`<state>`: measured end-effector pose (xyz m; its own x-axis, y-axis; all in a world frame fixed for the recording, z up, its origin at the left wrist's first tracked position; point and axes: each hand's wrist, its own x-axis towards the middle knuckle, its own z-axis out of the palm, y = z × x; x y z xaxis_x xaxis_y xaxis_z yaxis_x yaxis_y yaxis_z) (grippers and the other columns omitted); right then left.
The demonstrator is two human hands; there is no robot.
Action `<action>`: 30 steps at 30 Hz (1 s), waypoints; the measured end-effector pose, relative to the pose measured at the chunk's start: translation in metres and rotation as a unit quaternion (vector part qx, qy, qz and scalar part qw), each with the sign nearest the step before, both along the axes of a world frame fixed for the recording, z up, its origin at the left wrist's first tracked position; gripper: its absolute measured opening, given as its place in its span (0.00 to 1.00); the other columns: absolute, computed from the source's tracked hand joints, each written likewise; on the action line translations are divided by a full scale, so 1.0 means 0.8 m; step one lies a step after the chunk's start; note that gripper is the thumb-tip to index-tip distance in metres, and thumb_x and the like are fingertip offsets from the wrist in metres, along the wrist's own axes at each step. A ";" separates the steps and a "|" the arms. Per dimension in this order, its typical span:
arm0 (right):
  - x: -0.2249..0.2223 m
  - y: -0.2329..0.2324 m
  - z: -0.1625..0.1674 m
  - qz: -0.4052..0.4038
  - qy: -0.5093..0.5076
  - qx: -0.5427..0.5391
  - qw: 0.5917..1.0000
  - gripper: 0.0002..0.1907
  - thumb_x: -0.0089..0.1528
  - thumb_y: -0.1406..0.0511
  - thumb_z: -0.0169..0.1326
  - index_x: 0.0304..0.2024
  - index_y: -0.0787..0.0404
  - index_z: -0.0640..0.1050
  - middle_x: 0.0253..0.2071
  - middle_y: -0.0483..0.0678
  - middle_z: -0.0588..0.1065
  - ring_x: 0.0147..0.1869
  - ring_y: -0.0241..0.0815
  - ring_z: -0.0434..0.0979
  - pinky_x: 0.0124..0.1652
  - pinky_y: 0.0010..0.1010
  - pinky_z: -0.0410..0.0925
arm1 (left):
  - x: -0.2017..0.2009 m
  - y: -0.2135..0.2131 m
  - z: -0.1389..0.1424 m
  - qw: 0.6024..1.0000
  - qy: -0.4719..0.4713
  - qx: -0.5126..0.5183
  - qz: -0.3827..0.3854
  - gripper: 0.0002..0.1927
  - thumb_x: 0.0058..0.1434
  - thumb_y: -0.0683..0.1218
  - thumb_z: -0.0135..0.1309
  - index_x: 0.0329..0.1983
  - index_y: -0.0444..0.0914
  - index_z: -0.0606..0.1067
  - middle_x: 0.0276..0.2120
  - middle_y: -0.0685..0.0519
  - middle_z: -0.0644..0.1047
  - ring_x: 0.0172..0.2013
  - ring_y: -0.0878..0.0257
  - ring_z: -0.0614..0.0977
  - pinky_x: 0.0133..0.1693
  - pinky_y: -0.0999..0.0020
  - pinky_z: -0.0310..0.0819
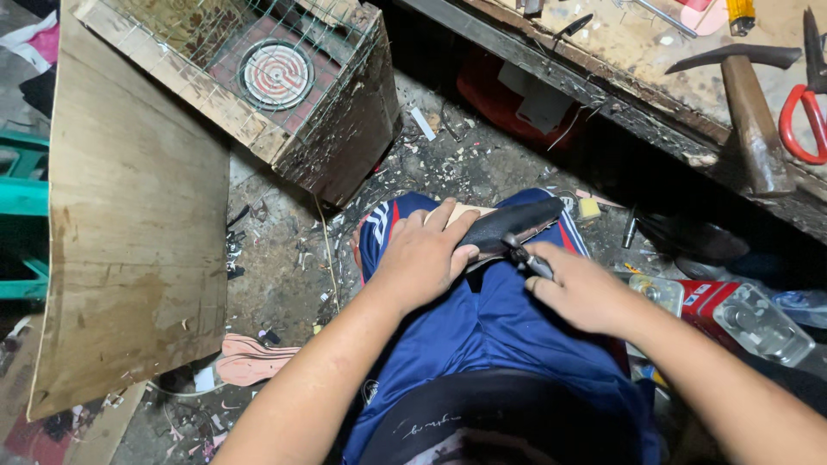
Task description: The person sits on the floor and hammers a black shoe upper onto a pink insole/sole unit, using pincers to grip and pull the material and a hammer to tap it into shape. They turn the shoe over repeatedly, press the sole flat, then hold the shoe against a small metal anvil block and hammer the sole edge before setting it down.
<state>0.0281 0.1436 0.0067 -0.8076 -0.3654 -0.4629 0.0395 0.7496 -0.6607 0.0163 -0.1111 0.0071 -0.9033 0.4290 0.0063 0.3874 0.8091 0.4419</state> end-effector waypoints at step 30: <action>0.005 0.011 -0.029 -0.292 -0.334 -0.234 0.865 0.19 0.60 0.63 0.54 0.52 0.65 0.75 0.33 0.48 0.74 0.31 0.40 0.76 0.25 0.34 0.68 | -0.048 0.061 0.013 0.987 -0.155 -0.003 0.050 0.29 0.65 0.64 0.45 0.62 0.44 0.73 0.53 0.44 0.73 0.53 0.42 0.73 0.54 0.46 0.65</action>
